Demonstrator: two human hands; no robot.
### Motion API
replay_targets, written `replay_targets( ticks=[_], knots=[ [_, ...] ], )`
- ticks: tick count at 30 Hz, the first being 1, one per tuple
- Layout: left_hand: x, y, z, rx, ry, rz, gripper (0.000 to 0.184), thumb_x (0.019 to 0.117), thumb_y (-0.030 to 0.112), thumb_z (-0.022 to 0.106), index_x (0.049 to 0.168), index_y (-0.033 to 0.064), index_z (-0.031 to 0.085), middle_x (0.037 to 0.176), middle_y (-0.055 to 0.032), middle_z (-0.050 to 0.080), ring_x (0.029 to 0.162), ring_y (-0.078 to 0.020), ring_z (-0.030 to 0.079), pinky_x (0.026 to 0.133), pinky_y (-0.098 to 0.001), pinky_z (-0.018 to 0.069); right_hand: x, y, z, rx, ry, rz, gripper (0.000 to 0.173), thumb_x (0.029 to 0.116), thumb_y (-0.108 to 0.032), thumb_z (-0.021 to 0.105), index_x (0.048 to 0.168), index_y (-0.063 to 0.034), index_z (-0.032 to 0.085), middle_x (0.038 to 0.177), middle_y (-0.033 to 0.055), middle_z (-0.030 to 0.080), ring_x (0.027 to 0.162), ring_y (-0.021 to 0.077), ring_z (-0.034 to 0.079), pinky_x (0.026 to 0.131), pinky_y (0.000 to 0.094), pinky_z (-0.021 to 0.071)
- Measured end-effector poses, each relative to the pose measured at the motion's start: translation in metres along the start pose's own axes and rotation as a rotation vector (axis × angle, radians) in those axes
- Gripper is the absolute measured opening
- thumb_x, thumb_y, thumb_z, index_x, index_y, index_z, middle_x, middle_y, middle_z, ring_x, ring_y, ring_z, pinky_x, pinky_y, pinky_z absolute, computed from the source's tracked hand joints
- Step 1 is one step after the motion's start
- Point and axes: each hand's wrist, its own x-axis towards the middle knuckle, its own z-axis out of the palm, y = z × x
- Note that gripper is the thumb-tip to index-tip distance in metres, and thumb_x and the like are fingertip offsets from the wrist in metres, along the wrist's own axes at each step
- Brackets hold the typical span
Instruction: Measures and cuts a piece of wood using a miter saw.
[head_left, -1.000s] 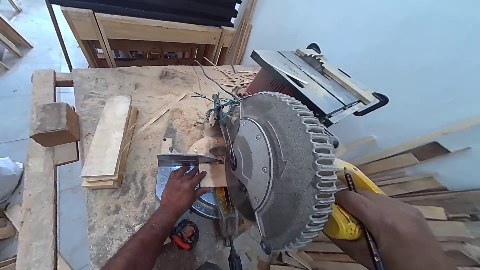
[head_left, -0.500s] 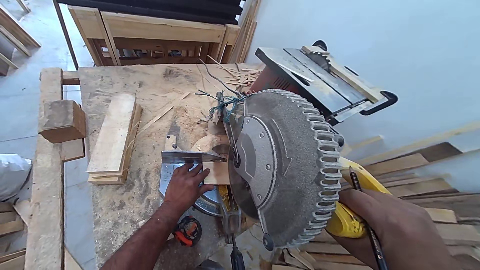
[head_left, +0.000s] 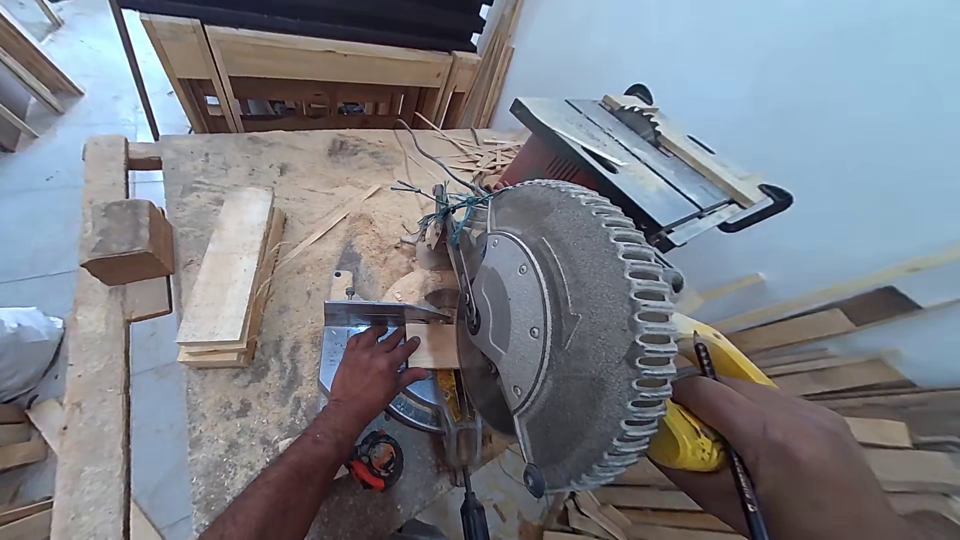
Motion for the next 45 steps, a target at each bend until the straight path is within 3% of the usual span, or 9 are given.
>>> replay_targets(
  ticks=[20, 33, 36, 39, 42, 44, 45],
  knots=[
    [0.000, -0.001, 0.004, 0.023, 0.018, 0.003, 0.057, 0.0958, 0.073, 0.046, 0.128, 0.0346, 0.072, 0.138, 0.0096, 0.067, 0.127, -0.0231, 0.062, 0.104, -0.0486, 0.0492, 0.000, -0.001, 0.002, -0.019, 0.007, -0.012, 0.032, 0.0792, -0.046, 0.065, 0.079, -0.0143, 0.061, 0.062, 0.0018, 0.054, 0.053, 0.0210, 0.058, 0.043, 0.0389, 0.0434],
    [0.004, 0.000, -0.003, -0.004, -0.024, -0.015, 0.057, 0.0961, 0.073, 0.046, 0.129, 0.0347, 0.072, 0.138, 0.0082, 0.067, 0.128, -0.0243, 0.061, 0.105, -0.0501, 0.0483, -0.018, -0.016, 0.024, -0.001, 0.039, 0.031, 0.036, 0.0806, -0.046, 0.068, 0.088, -0.0112, 0.063, 0.069, 0.0105, 0.062, 0.059, 0.0283, 0.064, 0.049, 0.0441, 0.0502],
    [0.008, 0.003, -0.013, -0.038, -0.117, -0.039, 0.060, 0.0970, 0.074, 0.043, 0.133, 0.0338, 0.069, 0.142, 0.0065, 0.064, 0.133, -0.0257, 0.057, 0.109, -0.0509, 0.0446, -0.033, -0.033, 0.043, -0.014, -0.003, 0.077, 0.036, 0.0756, -0.043, 0.075, 0.088, -0.0099, 0.067, 0.072, 0.0131, 0.065, 0.062, 0.0331, 0.067, 0.051, 0.0492, 0.0537],
    [0.012, 0.005, -0.024, -0.088, -0.175, -0.055, 0.061, 0.0975, 0.072, 0.044, 0.136, 0.0311, 0.067, 0.146, 0.0018, 0.062, 0.136, -0.0293, 0.054, 0.111, -0.0530, 0.0423, -0.030, -0.028, 0.039, -0.007, -0.064, 0.073, 0.041, 0.0698, -0.043, 0.082, 0.092, -0.0115, 0.068, 0.073, 0.0114, 0.065, 0.065, 0.0332, 0.068, 0.053, 0.0501, 0.0554],
    [0.014, 0.005, -0.028, -0.083, -0.214, -0.061, 0.062, 0.0958, 0.074, 0.045, 0.136, 0.0313, 0.067, 0.146, -0.0005, 0.061, 0.136, -0.0272, 0.053, 0.111, -0.0521, 0.0421, -0.005, -0.005, 0.009, 0.014, 0.036, 0.066, 0.038, 0.0760, -0.049, 0.073, 0.096, -0.0165, 0.072, 0.072, 0.0038, 0.066, 0.063, 0.0261, 0.068, 0.048, 0.0482, 0.0548],
    [0.015, 0.007, -0.027, -0.087, -0.237, -0.056, 0.067, 0.0903, 0.078, 0.051, 0.132, 0.0298, 0.070, 0.147, -0.0043, 0.058, 0.136, -0.0275, 0.052, 0.111, -0.0527, 0.0424, 0.012, 0.007, -0.019, 0.064, 0.189, 0.136, 0.038, 0.0812, -0.044, 0.073, 0.108, -0.0164, 0.074, 0.087, 0.0066, 0.071, 0.076, 0.0276, 0.070, 0.061, 0.0525, 0.0574],
    [0.014, 0.009, -0.027, -0.097, -0.246, -0.055, 0.068, 0.0864, 0.079, 0.057, 0.127, 0.0267, 0.072, 0.148, -0.0067, 0.057, 0.137, -0.0286, 0.052, 0.111, -0.0532, 0.0426, 0.018, 0.011, -0.030, 0.090, 0.284, 0.177, 0.039, 0.0850, -0.040, 0.074, 0.114, -0.0135, 0.073, 0.102, 0.0113, 0.073, 0.091, 0.0310, 0.071, 0.074, 0.0557, 0.0582]
  ],
)
